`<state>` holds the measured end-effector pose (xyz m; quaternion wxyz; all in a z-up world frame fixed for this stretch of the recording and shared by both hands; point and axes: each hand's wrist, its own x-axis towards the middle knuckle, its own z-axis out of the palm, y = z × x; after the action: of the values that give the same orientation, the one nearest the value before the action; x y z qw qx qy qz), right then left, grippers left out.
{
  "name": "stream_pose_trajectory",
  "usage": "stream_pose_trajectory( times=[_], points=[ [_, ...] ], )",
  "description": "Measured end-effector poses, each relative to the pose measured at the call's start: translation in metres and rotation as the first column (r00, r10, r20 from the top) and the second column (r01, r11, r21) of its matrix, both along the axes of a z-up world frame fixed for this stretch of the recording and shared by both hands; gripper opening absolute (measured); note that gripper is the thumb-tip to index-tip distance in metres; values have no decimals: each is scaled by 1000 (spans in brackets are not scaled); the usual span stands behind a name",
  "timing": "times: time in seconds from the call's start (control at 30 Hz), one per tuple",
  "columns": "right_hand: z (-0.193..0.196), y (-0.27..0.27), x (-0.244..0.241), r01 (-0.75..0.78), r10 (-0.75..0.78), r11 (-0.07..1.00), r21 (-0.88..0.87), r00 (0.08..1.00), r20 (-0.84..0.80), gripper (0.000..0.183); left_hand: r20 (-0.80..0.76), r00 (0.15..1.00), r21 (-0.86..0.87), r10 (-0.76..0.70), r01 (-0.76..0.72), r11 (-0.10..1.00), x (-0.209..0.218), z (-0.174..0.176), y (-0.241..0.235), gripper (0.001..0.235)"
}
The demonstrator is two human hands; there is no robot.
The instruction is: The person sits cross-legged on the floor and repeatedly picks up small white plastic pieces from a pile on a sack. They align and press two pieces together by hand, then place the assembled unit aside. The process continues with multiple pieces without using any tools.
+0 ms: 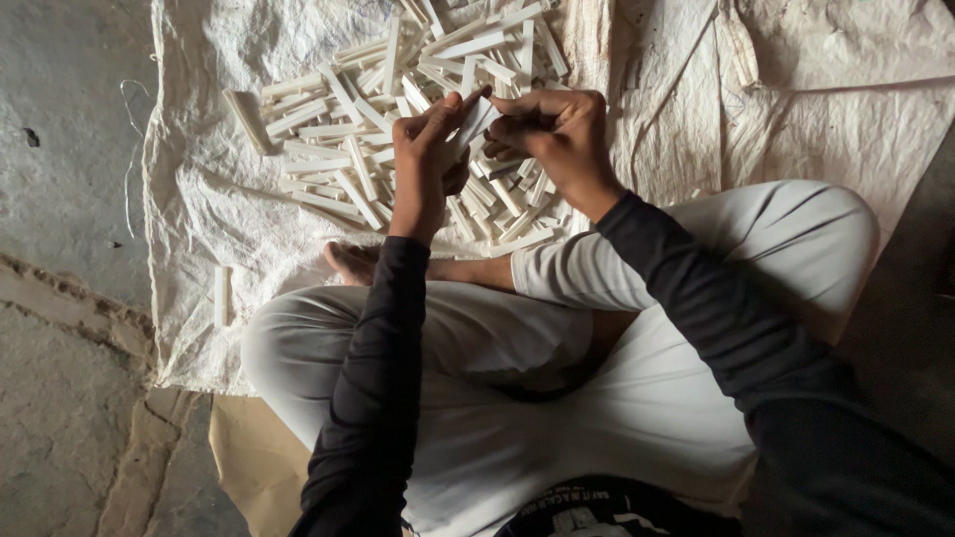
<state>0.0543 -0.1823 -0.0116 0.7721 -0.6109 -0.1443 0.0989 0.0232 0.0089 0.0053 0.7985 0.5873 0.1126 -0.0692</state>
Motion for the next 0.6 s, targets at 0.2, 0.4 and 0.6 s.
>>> stream_pose_trajectory(
  times=[0.2, 0.4, 0.6],
  points=[
    [11, -15, 15, -75, 87, 987, -140, 993, 78, 15, -2, 995, -44, -103, 103, 994, -4, 19, 3, 66],
    [21, -17, 17, -141, 142, 986, -85, 990, 8, 22, -38, 993, -40, -115, 114, 993, 0, 17, 4, 74],
    [19, -13, 15, -155, 156, 988, 22, 972, -175, 27, -19, 994, -98, -105, 102, 990, -3, 9, 7, 72]
  ],
)
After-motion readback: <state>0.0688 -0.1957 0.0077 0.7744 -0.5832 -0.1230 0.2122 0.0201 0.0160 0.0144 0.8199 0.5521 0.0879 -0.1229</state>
